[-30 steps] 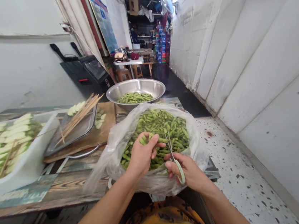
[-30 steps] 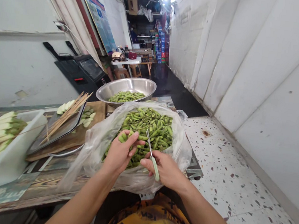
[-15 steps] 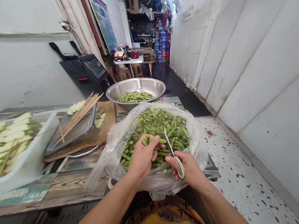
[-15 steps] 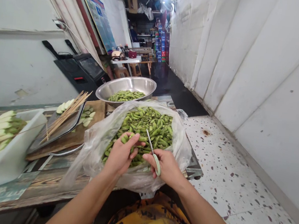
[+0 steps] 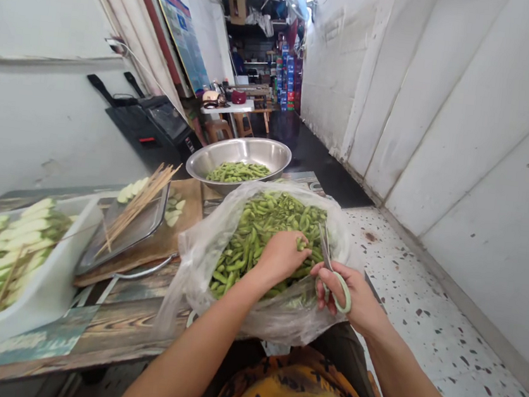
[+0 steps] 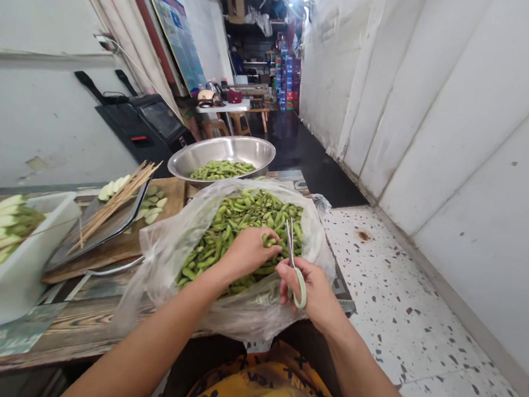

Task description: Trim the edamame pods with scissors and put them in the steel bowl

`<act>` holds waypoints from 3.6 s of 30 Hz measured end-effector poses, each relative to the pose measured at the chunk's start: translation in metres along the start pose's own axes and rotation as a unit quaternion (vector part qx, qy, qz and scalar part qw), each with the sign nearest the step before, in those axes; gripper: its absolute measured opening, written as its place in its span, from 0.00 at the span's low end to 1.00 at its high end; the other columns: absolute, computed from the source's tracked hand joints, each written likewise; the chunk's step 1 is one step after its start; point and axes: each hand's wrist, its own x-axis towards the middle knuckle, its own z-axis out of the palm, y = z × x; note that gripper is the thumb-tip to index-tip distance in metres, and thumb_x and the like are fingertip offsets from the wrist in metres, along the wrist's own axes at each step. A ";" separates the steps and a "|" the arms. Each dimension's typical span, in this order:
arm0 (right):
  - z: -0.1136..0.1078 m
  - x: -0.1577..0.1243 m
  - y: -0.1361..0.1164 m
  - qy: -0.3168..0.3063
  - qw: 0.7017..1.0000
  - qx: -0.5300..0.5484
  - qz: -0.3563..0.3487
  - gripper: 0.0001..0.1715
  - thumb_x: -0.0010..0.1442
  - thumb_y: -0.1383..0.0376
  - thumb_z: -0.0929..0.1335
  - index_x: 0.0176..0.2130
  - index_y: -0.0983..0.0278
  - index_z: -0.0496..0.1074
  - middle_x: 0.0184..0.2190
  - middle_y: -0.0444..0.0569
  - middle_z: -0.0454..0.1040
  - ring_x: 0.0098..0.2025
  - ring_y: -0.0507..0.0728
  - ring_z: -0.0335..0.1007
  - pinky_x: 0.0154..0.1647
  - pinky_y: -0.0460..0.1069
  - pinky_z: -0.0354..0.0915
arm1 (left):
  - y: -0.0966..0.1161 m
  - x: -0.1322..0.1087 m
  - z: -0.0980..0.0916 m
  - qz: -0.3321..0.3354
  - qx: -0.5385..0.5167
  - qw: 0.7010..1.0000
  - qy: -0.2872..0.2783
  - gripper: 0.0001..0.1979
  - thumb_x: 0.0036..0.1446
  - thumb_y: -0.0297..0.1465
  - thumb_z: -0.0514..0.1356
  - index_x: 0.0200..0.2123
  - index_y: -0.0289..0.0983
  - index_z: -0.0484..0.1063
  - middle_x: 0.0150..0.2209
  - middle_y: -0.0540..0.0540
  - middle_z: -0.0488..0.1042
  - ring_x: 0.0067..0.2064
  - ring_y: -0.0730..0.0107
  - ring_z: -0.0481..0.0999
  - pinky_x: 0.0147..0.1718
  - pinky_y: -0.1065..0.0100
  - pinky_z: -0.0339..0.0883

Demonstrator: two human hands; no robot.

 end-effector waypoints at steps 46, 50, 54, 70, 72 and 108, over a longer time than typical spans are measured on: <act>0.028 0.004 -0.001 -0.097 0.995 -0.007 0.017 0.25 0.56 0.46 0.66 0.36 0.67 0.67 0.20 0.42 0.66 0.18 0.48 0.61 0.12 0.40 0.57 | 0.001 -0.043 -0.015 -0.168 -0.536 0.820 0.113 0.14 0.42 0.31 0.67 0.31 0.31 0.69 0.18 0.53 0.68 0.16 0.85 0.57 0.13 0.80 0.47; 0.026 0.006 0.000 -0.087 0.996 -0.015 0.015 0.25 0.55 0.46 0.66 0.36 0.67 0.67 0.20 0.42 0.66 0.17 0.48 0.60 0.12 0.40 0.57 | 0.000 -0.045 -0.014 -0.169 -0.532 0.822 0.115 0.14 0.42 0.32 0.67 0.30 0.31 0.69 0.18 0.53 0.67 0.17 0.84 0.58 0.13 0.80 0.47; 0.024 0.007 0.002 -0.090 0.995 -0.028 0.018 0.26 0.54 0.46 0.66 0.36 0.66 0.67 0.20 0.42 0.66 0.20 0.50 0.63 0.14 0.41 0.58 | 0.000 -0.045 -0.014 -0.172 -0.526 0.824 0.122 0.14 0.41 0.32 0.67 0.30 0.31 0.69 0.18 0.53 0.67 0.17 0.84 0.59 0.13 0.79 0.47; 0.014 0.009 -0.006 -0.020 0.998 -0.051 0.027 0.22 0.53 0.49 0.68 0.28 0.66 0.66 0.14 0.39 0.63 0.14 0.47 0.58 0.13 0.42 0.51 | -0.008 -0.038 -0.032 -0.181 -0.541 0.811 0.130 0.11 0.41 0.31 0.65 0.27 0.33 0.67 0.22 0.50 0.70 0.20 0.82 0.65 0.12 0.80 0.45; 0.008 0.007 -0.009 0.007 0.999 -0.024 0.023 0.24 0.53 0.47 0.68 0.31 0.66 0.67 0.15 0.40 0.64 0.15 0.48 0.60 0.12 0.42 0.50 | -0.011 -0.033 -0.037 -0.212 -0.573 0.783 0.119 0.10 0.41 0.30 0.64 0.26 0.33 0.65 0.28 0.46 0.73 0.24 0.79 0.70 0.12 0.80 0.41; 0.004 0.003 -0.014 -0.035 0.951 -0.300 -0.062 0.23 0.55 0.48 0.67 0.37 0.64 0.72 0.23 0.43 0.68 0.25 0.52 0.60 0.24 0.44 0.55 | -0.005 -0.027 -0.043 0.063 -0.095 0.993 0.006 0.05 0.47 0.34 0.62 0.28 0.40 0.76 0.32 0.48 0.78 0.35 0.64 0.74 0.39 0.68 0.61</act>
